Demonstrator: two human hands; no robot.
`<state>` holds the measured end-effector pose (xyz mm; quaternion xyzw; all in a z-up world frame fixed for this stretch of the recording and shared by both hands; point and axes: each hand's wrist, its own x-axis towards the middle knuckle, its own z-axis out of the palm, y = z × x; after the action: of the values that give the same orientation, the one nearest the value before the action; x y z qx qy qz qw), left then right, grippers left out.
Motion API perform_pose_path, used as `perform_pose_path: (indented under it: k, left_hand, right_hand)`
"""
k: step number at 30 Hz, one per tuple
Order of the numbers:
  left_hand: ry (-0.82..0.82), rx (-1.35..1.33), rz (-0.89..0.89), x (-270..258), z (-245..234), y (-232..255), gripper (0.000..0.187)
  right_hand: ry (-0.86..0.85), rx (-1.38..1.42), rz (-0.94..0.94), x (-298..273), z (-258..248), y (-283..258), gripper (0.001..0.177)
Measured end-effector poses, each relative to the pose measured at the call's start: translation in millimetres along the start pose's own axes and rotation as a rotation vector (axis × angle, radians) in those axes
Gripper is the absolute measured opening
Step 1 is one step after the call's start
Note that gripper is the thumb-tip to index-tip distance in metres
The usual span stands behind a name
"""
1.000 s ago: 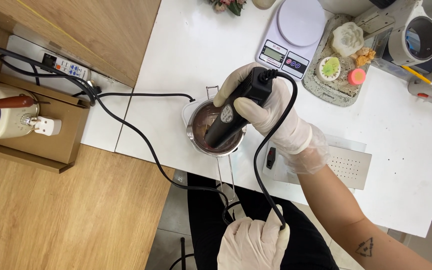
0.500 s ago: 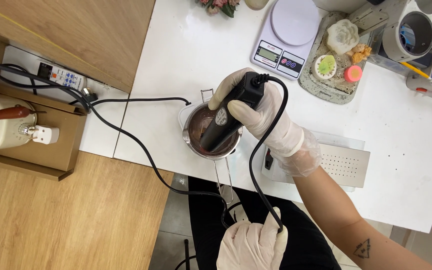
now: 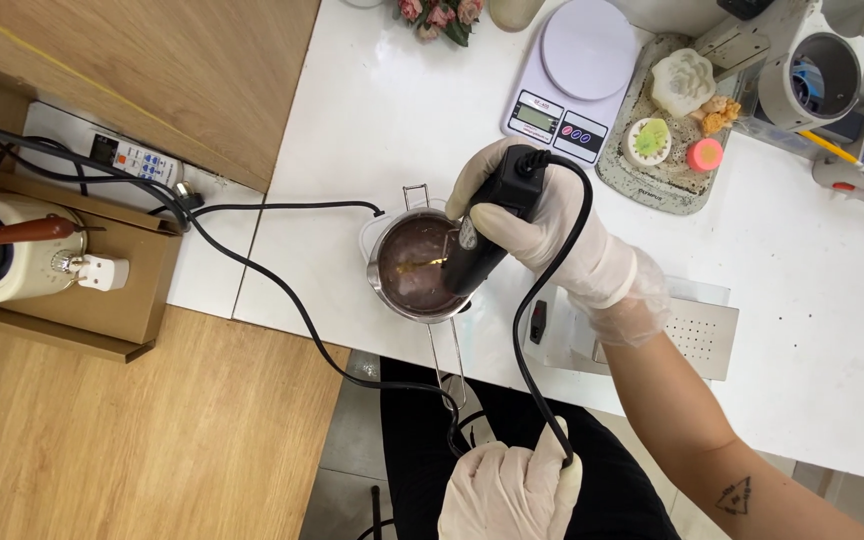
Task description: Melting and stirring wax in a small pot on a heating plate for candle making.
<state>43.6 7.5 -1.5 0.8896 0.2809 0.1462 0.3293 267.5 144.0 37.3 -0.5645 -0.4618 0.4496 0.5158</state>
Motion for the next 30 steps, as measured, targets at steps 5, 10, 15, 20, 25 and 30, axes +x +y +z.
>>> perform_pose_path:
  k: [5,10,15,20,25,30]
  left_hand:
    - [-0.023,-0.014,-0.015,-0.9,4.4,-1.3,0.041]
    - [0.076,0.045,0.003,-6.5,5.0,3.8,0.039]
    - [0.123,0.066,0.019,-15.6,10.4,-8.5,0.038]
    - [0.207,0.193,0.188,-27.7,-9.6,-23.2,0.036]
    - [0.135,-1.117,-0.336,-67.0,26.6,-72.7,0.059]
    - [0.4,-1.763,-0.488,-56.5,-42.5,-44.9,0.081]
  right_hand:
    - [-0.033,-0.069,0.05,-0.5,-1.5,-14.2,0.023]
    - [0.013,-0.25,-0.088,-7.3,-1.1,-14.1,0.018]
    - [0.012,-0.256,-0.187,-11.7,-1.9,-16.8,0.018]
    - [-0.001,-0.367,-0.302,-23.0,-0.2,-26.2,0.02]
    - [-0.138,-0.615,-0.729,-57.8,19.8,-42.5,0.035]
    - [-0.237,-0.959,-1.112,-122.4,66.6,-54.3,0.042]
